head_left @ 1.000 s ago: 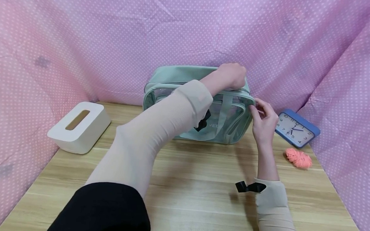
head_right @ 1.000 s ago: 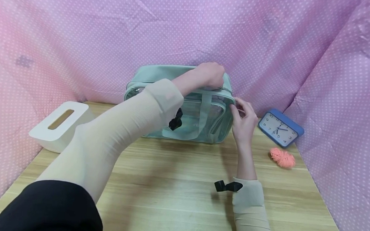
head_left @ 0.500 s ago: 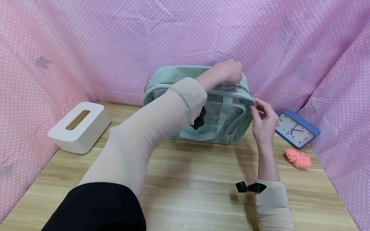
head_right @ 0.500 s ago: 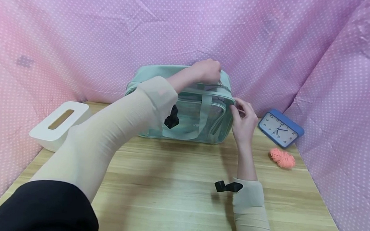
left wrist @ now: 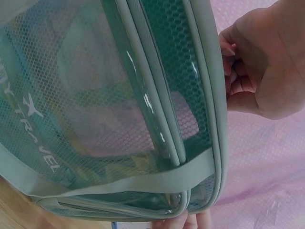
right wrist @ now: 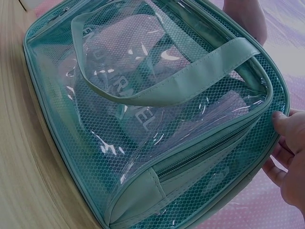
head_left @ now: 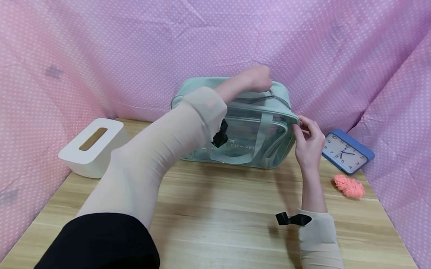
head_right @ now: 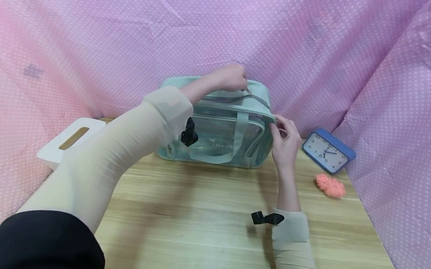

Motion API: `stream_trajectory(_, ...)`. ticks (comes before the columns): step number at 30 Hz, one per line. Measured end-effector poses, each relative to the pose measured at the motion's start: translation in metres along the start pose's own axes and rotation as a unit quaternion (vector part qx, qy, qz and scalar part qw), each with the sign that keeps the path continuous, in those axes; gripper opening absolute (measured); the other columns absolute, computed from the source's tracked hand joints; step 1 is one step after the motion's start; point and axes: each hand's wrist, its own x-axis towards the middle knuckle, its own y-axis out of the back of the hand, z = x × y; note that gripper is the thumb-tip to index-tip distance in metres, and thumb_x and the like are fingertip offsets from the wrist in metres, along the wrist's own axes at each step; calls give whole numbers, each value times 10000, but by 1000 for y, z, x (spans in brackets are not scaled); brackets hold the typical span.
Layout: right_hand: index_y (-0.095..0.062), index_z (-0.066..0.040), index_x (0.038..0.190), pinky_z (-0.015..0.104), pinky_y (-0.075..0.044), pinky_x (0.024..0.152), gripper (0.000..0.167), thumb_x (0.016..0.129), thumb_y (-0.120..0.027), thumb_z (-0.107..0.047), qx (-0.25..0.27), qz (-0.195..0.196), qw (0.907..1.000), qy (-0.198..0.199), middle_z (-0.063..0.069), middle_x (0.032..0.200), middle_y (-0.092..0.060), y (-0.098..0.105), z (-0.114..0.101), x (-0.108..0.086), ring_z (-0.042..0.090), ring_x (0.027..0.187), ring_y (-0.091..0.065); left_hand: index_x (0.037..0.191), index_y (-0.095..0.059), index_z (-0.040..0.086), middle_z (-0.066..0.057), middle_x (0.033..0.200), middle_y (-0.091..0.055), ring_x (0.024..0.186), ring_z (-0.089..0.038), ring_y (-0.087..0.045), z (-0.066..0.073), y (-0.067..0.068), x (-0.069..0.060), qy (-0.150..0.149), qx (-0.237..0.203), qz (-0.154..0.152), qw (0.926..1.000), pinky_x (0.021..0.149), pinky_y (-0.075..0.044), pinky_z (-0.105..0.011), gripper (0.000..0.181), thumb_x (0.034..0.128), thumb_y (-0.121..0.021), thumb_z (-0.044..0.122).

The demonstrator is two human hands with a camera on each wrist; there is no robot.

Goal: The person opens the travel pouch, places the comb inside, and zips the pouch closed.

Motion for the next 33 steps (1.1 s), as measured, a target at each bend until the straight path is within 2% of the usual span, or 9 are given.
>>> stream_trajectory(5,-752,-44,1193,121,-518,815,231,984,-691,-121,-49,-6,10000,16,-190,928,-616,0,1,0,6,934,-623,870,-543,172,99,616,-361,530,-41,-277,-7,2,-4,-166,-197,21,9997,518,-253,-177,165,1009,-469,122)
stream_trajectory(11,-757,-78,1205,121,-516,809,234,991,-685,-138,-117,-34,9999,59,-196,931,-613,0,0,-1,7,937,-617,893,-594,153,82,690,-400,574,-49,-307,-15,9,-12,-155,-277,8,9995,548,-274,-184,154,1002,-485,136)
stream_trajectory(15,-757,-76,1205,115,-511,808,233,993,-681,-136,-160,-29,9999,53,-205,930,-609,0,-1,-1,2,937,-616,1064,-687,107,66,722,-416,591,-56,-312,-22,13,-19,-105,-424,-28,9990,570,-290,-187,233,1019,-464,157)
stream_trajectory(18,-756,-67,1202,109,-507,810,232,990,-684,-126,-196,-24,9998,22,-211,925,-603,0,-2,-1,-6,937,-611,1196,-685,80,53,813,-463,630,-59,-334,-26,15,-24,-129,-490,-21,9987,609,-314,-185,297,1027,-458,171)
stream_trajectory(20,-755,-62,1200,106,-505,810,231,988,-685,-119,-225,-23,9997,6,-213,921,-601,0,-1,0,-8,935,-606,1223,-681,65,44,850,-485,650,-61,-346,-28,15,-27,-173,-514,14,9985,632,-325,-186,307,1028,-474,182)
stream_trajectory(23,-755,-63,1198,109,-506,808,228,989,-684,-119,-214,-50,9998,-3,-210,918,-597,0,-2,-1,-8,934,-604,1202,-678,59,42,840,-492,663,-65,-359,-32,16,-30,-234,-557,53,9982,655,-336,-190,286,1022,-501,193)
stream_trajectory(27,-753,-59,1197,111,-508,809,227,992,-679,-122,-201,-73,9998,-3,-206,917,-595,1,-2,-1,-6,934,-607,932,-639,111,63,705,-432,600,-58,-323,-38,17,-33,-306,-542,130,9980,614,-304,-188,176,1024,-531,215)
stream_trajectory(30,-752,-54,1196,114,-512,815,225,996,-673,-122,-176,-84,9998,20,-204,919,-597,1,-3,-1,-3,935,-609,761,-494,159,69,681,-427,565,-50,-290,-41,18,-35,-368,-504,188,9979,581,-271,-188,287,1037,-538,227)
stream_trajectory(33,-752,-49,1192,118,-515,819,222,998,-669,-121,-155,-90,9998,43,-203,919,-598,1,-5,-1,-1,934,-610,733,-417,160,48,738,-434,590,-59,-299,-45,19,-38,-446,-488,243,9975,597,-268,-192,337,1043,-531,226)
